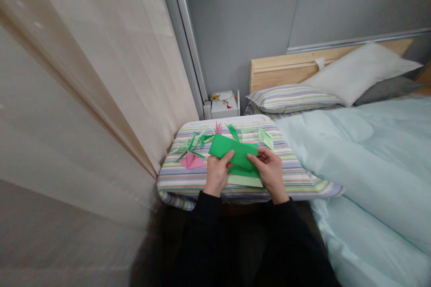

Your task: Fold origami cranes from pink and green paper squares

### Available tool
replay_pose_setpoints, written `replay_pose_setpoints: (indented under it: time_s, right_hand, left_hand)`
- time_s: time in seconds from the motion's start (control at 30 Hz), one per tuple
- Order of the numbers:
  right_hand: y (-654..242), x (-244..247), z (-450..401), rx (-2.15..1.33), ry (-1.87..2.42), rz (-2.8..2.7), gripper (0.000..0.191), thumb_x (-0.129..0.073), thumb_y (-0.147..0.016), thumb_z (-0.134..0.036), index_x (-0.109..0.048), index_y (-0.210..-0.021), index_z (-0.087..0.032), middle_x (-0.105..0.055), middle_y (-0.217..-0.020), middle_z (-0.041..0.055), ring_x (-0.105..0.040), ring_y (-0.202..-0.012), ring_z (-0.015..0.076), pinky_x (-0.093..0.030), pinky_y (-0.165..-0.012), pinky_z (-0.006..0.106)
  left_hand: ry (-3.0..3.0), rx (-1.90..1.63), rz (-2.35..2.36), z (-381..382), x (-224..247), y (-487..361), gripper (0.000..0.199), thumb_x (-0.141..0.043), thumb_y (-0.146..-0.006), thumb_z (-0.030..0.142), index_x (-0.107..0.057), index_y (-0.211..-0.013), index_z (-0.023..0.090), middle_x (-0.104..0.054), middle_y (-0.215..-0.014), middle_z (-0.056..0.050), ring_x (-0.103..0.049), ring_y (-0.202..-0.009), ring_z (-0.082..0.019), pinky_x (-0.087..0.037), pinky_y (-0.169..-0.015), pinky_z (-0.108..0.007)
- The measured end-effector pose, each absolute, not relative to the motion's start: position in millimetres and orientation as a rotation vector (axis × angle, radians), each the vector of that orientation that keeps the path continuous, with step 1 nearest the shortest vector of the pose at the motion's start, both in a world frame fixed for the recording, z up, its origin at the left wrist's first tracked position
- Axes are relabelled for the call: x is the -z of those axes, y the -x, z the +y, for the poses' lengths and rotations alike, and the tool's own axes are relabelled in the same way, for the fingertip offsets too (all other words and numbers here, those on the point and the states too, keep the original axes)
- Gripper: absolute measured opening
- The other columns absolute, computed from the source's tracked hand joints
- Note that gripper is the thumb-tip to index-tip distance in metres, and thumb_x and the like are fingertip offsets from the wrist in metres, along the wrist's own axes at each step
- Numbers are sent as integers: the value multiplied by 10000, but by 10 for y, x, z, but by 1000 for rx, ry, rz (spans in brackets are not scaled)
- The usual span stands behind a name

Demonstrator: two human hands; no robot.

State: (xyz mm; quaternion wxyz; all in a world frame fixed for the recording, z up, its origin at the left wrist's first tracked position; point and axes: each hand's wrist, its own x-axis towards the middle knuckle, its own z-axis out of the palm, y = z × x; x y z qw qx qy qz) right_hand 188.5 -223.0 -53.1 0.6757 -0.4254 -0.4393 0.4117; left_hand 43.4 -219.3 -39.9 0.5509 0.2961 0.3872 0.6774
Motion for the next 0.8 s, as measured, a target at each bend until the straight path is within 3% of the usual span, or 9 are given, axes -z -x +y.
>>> replay_pose_setpoints:
  time_s: [0.2, 0.43, 0.67, 0.8]
  right_hand:
    - [-1888, 523, -2225, -886, 970, -973, 353, -863, -633, -490, -659, -709, -212, -602, -581, -30, -554, -553, 155, -463, -555, 306]
    - [-1908, 514, -2245, -859, 995, -1043, 337, -831, -707, -474, -624, -626, -221, -591, -536, -25, -537, -535, 155, -427, -551, 303]
    - [-1906, 506, -2244, -866, 974, -1045, 315, -830, -725, -428, -617, -621, -220, -586, -538, -29, -522, -543, 146, -410, -556, 294]
    - [-1881, 522, -2255, -838, 994, -1048, 332, -822, -733, -436, -601, -616, -217, -554, -541, -33, -474, -534, 134, -375, -533, 285]
  left_hand:
    - [-650, -1588, 901, -2185, 377, -416, 514, -973, -489, 277, -743, -927, 135, -787, -845, -42, -719, -647, -151, -542, -549, -219]
    - [-642, -1581, 900, -2183, 382, -407, 488, -976, -480, 286, -721, -867, 135, -770, -795, -22, -707, -616, -139, -542, -555, -227]
    - [-643, -1580, 881, -2192, 372, -417, 469, -971, -498, 270, -722, -871, 131, -775, -803, -32, -703, -621, -141, -537, -545, -219]
    - [-668, -1618, 881, -2203, 369, -450, 498, -972, -485, 256, -732, -901, 124, -787, -845, -56, -722, -677, -170, -580, -612, -257]
